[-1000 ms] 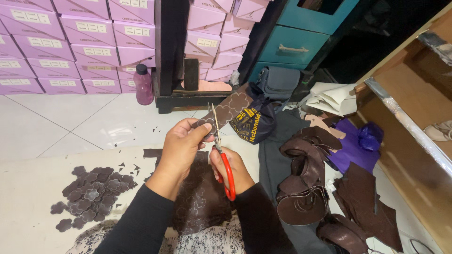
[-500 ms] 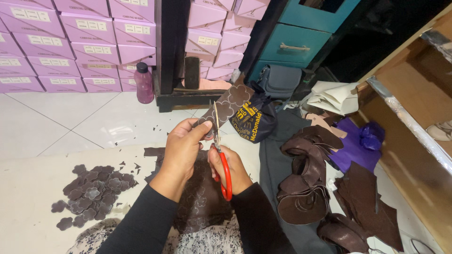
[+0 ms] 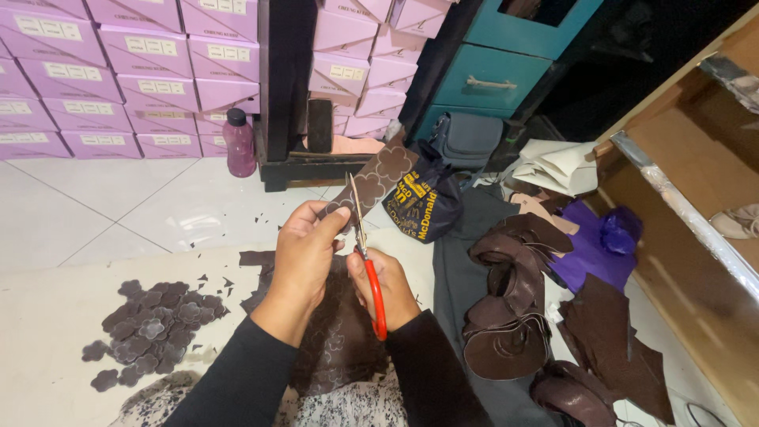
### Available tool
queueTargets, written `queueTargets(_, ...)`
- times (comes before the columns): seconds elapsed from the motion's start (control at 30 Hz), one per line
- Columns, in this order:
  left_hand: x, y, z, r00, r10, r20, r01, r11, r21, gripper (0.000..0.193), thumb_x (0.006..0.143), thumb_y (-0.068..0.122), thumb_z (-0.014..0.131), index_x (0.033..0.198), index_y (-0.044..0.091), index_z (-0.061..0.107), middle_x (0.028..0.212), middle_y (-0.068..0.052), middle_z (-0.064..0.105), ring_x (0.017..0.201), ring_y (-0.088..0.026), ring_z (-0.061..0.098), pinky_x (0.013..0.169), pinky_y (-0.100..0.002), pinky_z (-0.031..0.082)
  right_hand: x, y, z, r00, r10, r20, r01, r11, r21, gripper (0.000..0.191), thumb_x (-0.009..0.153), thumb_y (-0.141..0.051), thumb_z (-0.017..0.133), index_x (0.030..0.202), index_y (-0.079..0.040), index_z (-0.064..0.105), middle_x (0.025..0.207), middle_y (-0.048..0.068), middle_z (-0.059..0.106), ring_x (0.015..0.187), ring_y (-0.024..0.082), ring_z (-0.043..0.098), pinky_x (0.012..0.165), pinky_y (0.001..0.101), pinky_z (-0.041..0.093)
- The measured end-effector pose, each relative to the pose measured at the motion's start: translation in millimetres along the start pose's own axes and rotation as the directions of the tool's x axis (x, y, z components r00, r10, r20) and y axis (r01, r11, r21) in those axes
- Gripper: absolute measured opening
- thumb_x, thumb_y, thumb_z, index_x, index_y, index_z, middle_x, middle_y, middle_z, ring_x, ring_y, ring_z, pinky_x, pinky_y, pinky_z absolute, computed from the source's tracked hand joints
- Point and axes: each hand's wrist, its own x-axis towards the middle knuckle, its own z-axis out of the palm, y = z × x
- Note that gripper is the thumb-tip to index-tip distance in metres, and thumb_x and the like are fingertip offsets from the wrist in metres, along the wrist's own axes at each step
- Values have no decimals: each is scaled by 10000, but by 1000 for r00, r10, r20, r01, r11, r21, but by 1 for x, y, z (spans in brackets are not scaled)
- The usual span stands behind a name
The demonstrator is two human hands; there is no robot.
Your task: The person uses red-handled scissors to cut flower-shaped pieces from a brown patterned fabric. They hold the fabric with one hand and cut along the outlines, placing the finished pieces on the floor.
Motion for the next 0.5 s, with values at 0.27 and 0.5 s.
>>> queueTargets(0.27, 6, 2, -9, 999, 40, 27, -37, 994, -100, 53, 900, 55, 663, 878, 65, 616, 792, 0, 655, 690, -75, 570, 647, -242, 467, -1, -9, -2, 999, 15, 32, -13, 998, -58, 459, 1001, -494, 593, 786, -94, 527, 590, -56, 456, 490, 50, 429, 454, 236, 347)
queueTargets(0.5, 11, 11, -20, 994, 61, 85, -60, 998, -22, 59, 897, 26, 650, 851, 50, 625, 810, -10, 661, 714, -72, 550, 662, -237, 449, -2, -18, -6, 994, 62, 88, -55, 995, -83, 442, 1004, -486, 591, 793, -101, 541, 606, -80, 419, 507, 36, 373, 455, 242, 299)
